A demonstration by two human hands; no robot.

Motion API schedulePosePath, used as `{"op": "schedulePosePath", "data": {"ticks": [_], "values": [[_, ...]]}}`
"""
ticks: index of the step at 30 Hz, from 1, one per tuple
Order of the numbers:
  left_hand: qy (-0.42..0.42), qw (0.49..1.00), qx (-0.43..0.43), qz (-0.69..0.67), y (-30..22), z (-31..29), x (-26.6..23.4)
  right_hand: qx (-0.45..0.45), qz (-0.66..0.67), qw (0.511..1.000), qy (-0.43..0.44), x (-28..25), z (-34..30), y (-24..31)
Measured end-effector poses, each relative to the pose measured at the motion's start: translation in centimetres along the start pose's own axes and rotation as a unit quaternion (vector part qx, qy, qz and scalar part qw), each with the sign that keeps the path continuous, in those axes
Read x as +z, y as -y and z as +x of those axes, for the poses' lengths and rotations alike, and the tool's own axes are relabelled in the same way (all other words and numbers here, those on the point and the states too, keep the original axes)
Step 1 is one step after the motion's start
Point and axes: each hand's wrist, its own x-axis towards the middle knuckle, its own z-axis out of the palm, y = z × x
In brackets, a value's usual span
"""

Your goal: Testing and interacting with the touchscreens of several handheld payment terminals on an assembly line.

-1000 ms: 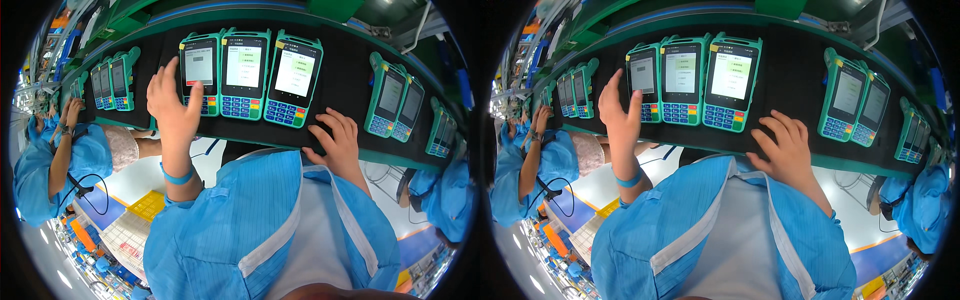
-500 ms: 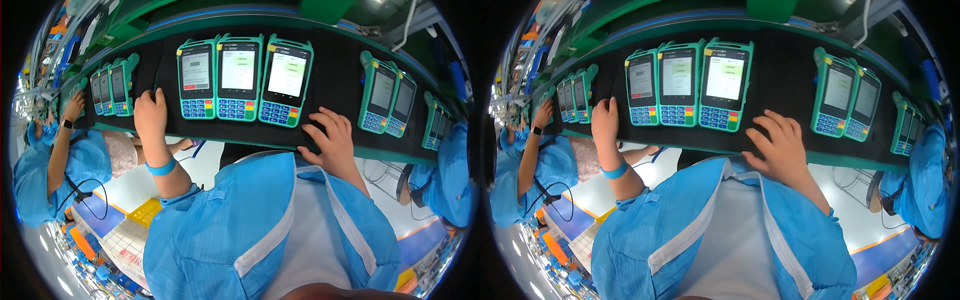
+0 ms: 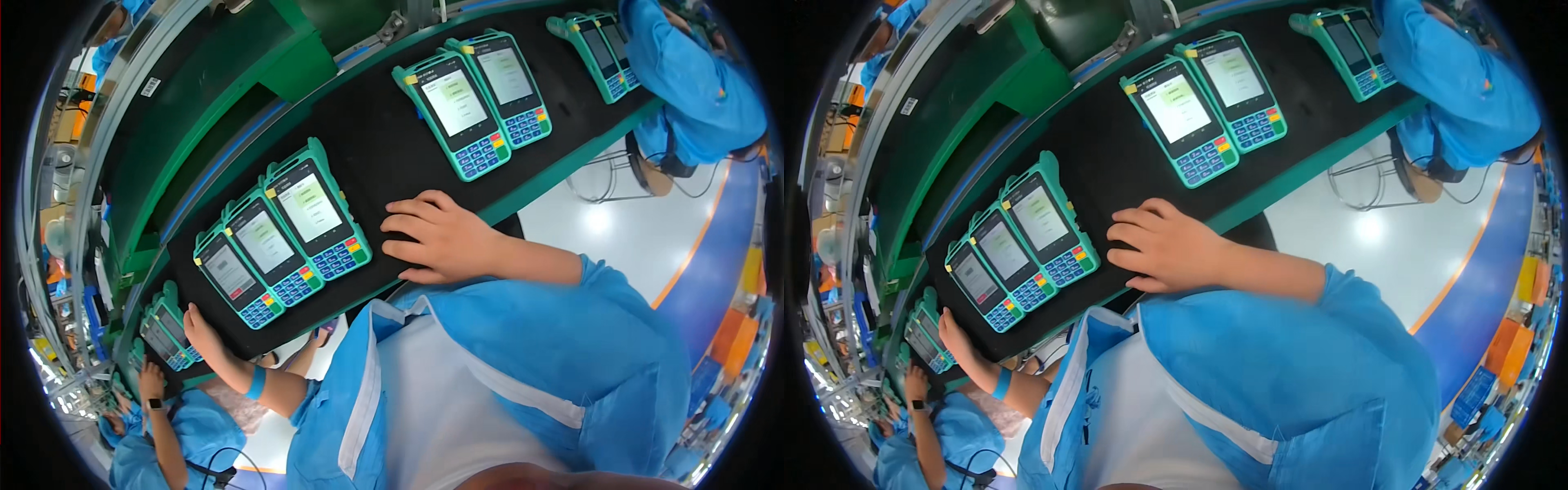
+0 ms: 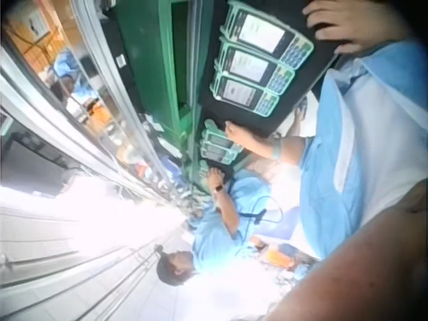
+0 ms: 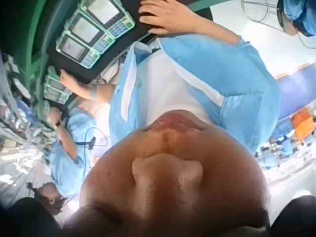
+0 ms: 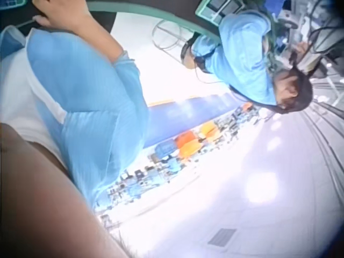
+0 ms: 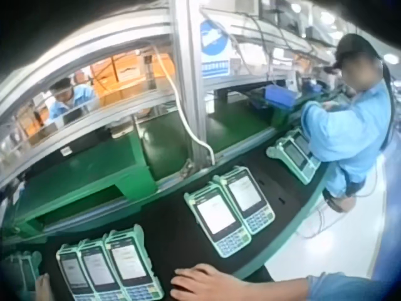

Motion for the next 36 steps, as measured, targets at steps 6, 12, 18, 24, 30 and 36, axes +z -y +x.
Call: {"op": "schedulePosePath", "data": {"ticks": [6,12,18,24,30,36], "values": [[-0.129,0.977,0.14,0.099,5.6,2.9,0.9,0.018,0.015,0.999,0.033,-1.0,0.7,0.1],[-0.092,0.953,0.105,0.269,1.2,-0.8,2.8,0.051,-0.023,0.997,0.059,-0.4,0.6,0.5],[-0.082,0.976,0.035,0.201,-1.9,-3.6,4.0,0.046,-0.019,0.996,0.077,-0.6,0.8,1.0],[-0.1,0.98,0.04,0.169,-3.5,-4.6,5.1,0.057,-0.025,0.995,0.082,-0.3,0.6,0.8],[-0.102,0.972,0.069,0.199,-4.4,-4.6,5.6,0.062,-0.02,0.995,0.074,-0.2,0.6,0.9],[-0.112,0.954,0.116,0.254,-4.4,-5.1,6.5,0.055,-0.026,0.997,0.047,-0.1,0.8,1.0]]}}
